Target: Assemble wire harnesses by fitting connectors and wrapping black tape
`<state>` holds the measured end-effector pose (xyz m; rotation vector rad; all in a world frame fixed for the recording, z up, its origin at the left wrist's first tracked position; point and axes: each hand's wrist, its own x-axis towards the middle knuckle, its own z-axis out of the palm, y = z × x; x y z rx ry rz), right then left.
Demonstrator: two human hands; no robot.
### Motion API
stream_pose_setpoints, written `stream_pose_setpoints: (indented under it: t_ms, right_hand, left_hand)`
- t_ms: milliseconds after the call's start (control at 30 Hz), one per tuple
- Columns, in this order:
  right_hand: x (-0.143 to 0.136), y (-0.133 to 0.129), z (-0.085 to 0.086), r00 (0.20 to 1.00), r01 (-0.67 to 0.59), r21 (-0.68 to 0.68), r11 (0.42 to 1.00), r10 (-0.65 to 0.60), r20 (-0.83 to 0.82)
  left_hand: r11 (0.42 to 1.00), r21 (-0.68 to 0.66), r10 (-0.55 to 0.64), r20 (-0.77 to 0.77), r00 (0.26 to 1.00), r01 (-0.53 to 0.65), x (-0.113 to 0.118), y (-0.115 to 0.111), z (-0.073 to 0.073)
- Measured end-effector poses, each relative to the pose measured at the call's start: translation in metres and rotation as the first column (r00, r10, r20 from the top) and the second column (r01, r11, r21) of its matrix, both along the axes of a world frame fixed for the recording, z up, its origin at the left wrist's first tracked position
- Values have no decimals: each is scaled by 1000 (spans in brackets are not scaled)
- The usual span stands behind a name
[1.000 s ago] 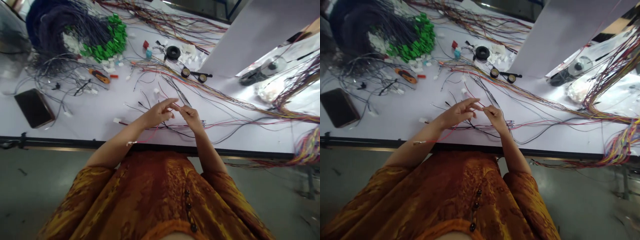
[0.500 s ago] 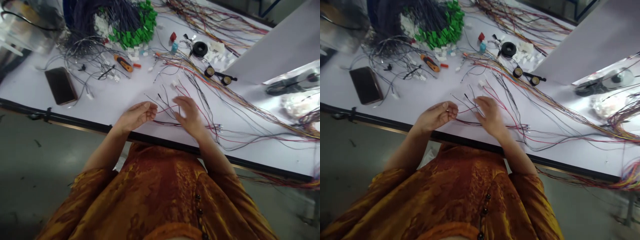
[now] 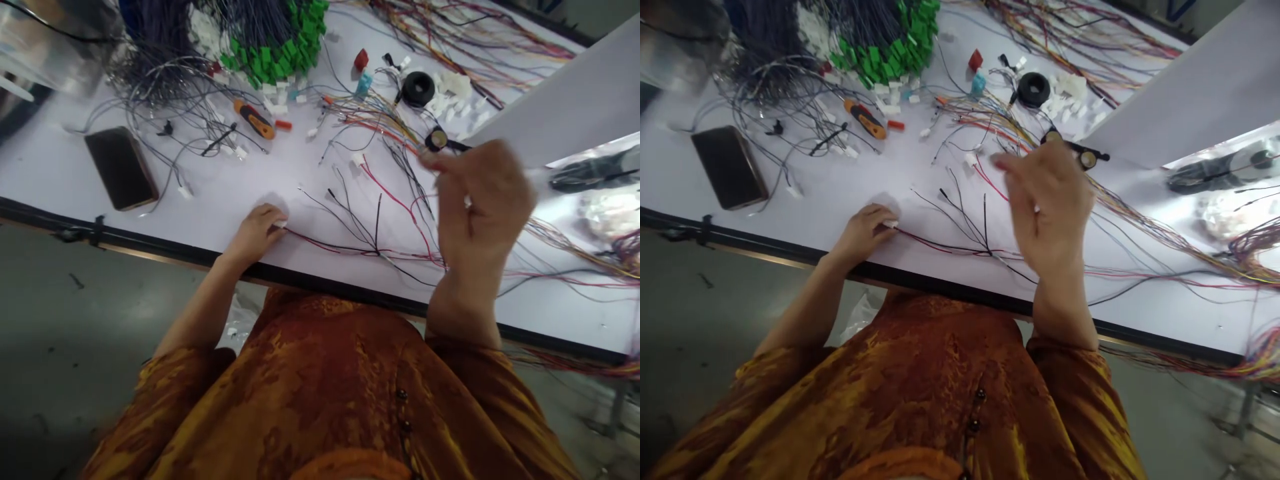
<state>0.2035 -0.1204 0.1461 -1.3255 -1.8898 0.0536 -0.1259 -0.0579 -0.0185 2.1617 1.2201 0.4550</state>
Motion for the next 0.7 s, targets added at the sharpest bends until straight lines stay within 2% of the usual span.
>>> stream_pose_setpoints:
  t_ms: [33, 67, 100, 167, 200, 233, 333, 400, 467, 567, 700]
  right_hand:
    - [-10, -4, -3, 996, -93, -136, 986, 91, -19]
    - [-22, -6, -10, 979, -204, -293, 934, 192, -68]
    - [-35, -7, -23, 955, -297, -439, 848, 264, -137]
    - [-61, -3, -54, 927, -374, -621, 689, 268, -261]
    - [-73, 2, -71, 925, -376, -649, 662, 228, -303]
    - [-83, 7, -86, 924, -372, -648, 665, 195, -330]
    - [-102, 22, -117, 925, -350, -554, 755, 186, -331]
    - [-105, 28, -124, 921, -371, -522, 768, 229, -316]
    - [-104, 30, -125, 904, -412, -540, 734, 256, -341]
    - [-101, 30, -124, 892, -434, -594, 677, 228, -391]
    - [-100, 32, -129, 881, -448, -643, 621, 182, -438]
  left_hand:
    - [1000, -16, 21, 32, 999, -20, 0, 1, 0]
    - [998, -43, 57, 88, 994, -54, 1, 1, 2]
    - [992, -90, 107, 170, 980, -93, 1, 0, 4]
    - [957, -255, 231, 363, 903, -142, 0, -2, 7]
    - [925, -355, 297, 446, 844, -137, 0, -3, 9]
    - [885, -451, 361, 507, 783, -116, 0, -5, 9]
    - [754, -655, 541, 580, 609, -45, 2, -9, 6]
    - [672, -740, 640, 573, 512, -13, 4, -12, 3]
    - [623, -782, 692, 559, 456, 14, 7, -14, 1]
    - [633, -773, 694, 583, 423, 27, 11, -17, 0]
    - [663, -749, 690, 600, 406, -20, 13, -20, 3]
